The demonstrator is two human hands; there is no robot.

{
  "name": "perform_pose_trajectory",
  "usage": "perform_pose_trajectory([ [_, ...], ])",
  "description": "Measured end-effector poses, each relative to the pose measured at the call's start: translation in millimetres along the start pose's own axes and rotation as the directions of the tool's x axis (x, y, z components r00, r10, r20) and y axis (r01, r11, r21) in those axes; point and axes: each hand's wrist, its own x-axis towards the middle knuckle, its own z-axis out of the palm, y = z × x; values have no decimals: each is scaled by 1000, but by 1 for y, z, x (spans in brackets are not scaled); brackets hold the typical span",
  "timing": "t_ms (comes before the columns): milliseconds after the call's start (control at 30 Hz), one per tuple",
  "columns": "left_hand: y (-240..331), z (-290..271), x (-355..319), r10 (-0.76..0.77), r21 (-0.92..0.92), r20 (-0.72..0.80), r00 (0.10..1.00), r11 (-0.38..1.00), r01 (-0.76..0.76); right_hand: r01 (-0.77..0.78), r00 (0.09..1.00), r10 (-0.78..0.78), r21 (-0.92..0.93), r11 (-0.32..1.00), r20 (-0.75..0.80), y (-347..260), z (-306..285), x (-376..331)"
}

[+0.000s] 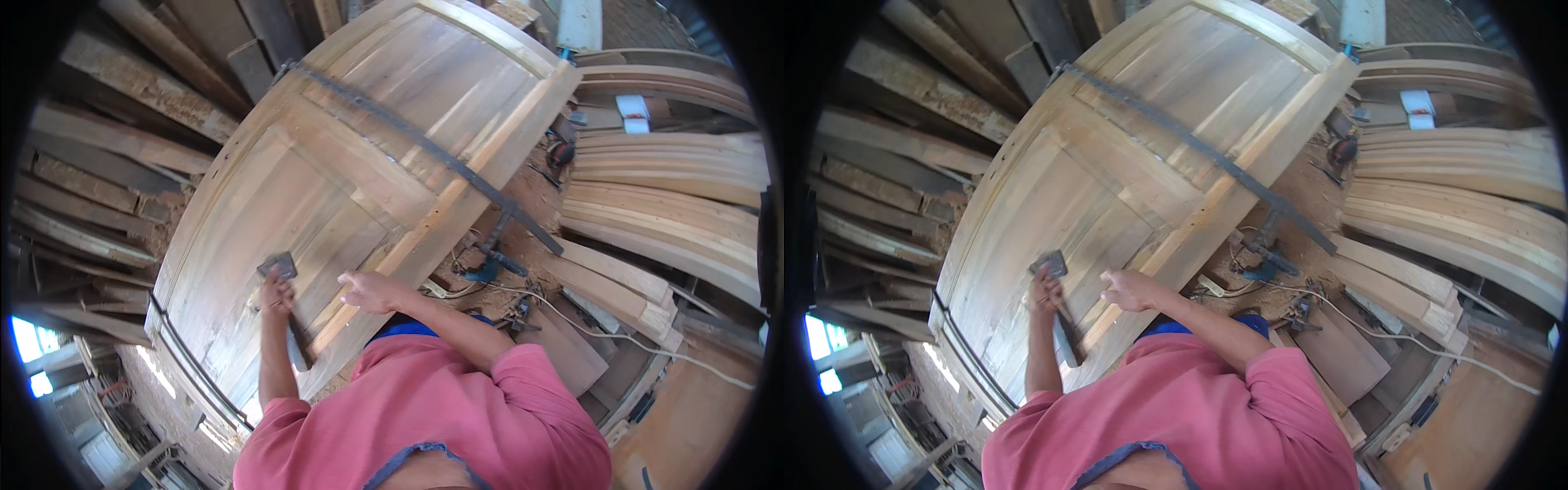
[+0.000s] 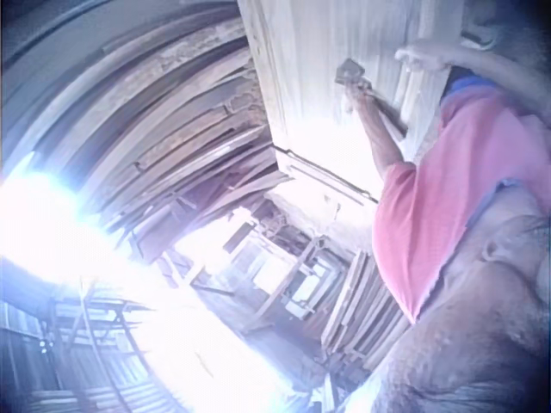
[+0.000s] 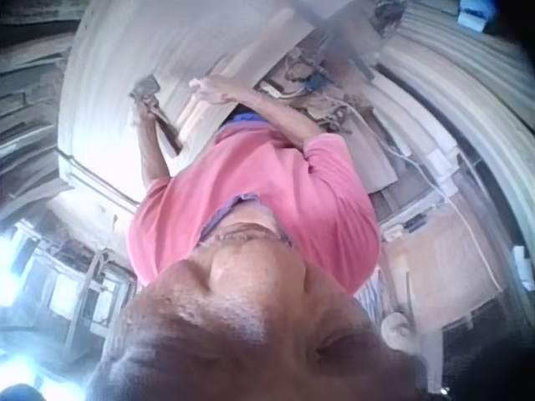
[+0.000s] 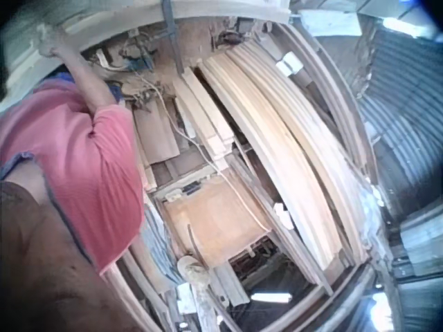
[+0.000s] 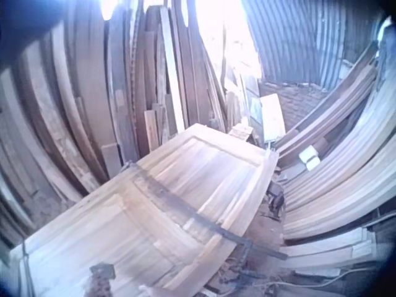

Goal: The person uses an electric drill to create holes in a large wooden door panel, applies adhesive, assembles wood components by hand and with a mallet, and secures the assembly with a metal bar clamp.

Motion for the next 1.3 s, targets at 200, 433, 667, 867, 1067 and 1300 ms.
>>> perform_pose_trajectory([
  [200, 129, -226, -11, 657, 870, -2, 753, -371, 325, -55, 998, 50, -99, 994, -46, -17, -43, 6],
  [433, 103, -68, -16, 841, 820, -162, 516, -177, 545, -281, 791, 273, 71, 957, -548, 59, -134, -113],
  [667, 17, 223, 99, 560, 703, 674, 481, -686, -187, -175, 157, 569, 544, 821, -808, 146, -172, -298],
  [867, -179, 524, 67, 111, 335, 921, 374, -717, -612, -81, -91, 653, 660, 747, -751, 238, -228, -393],
  [1067, -353, 634, 130, 65, 491, 817, 573, -601, -631, -216, 53, 637, 614, 759, -769, 363, -369, -385],
  [1300, -400, 665, 92, 226, 579, 673, 704, -754, -311, -533, 422, 690, 455, 714, -588, 442, -456, -387],
])
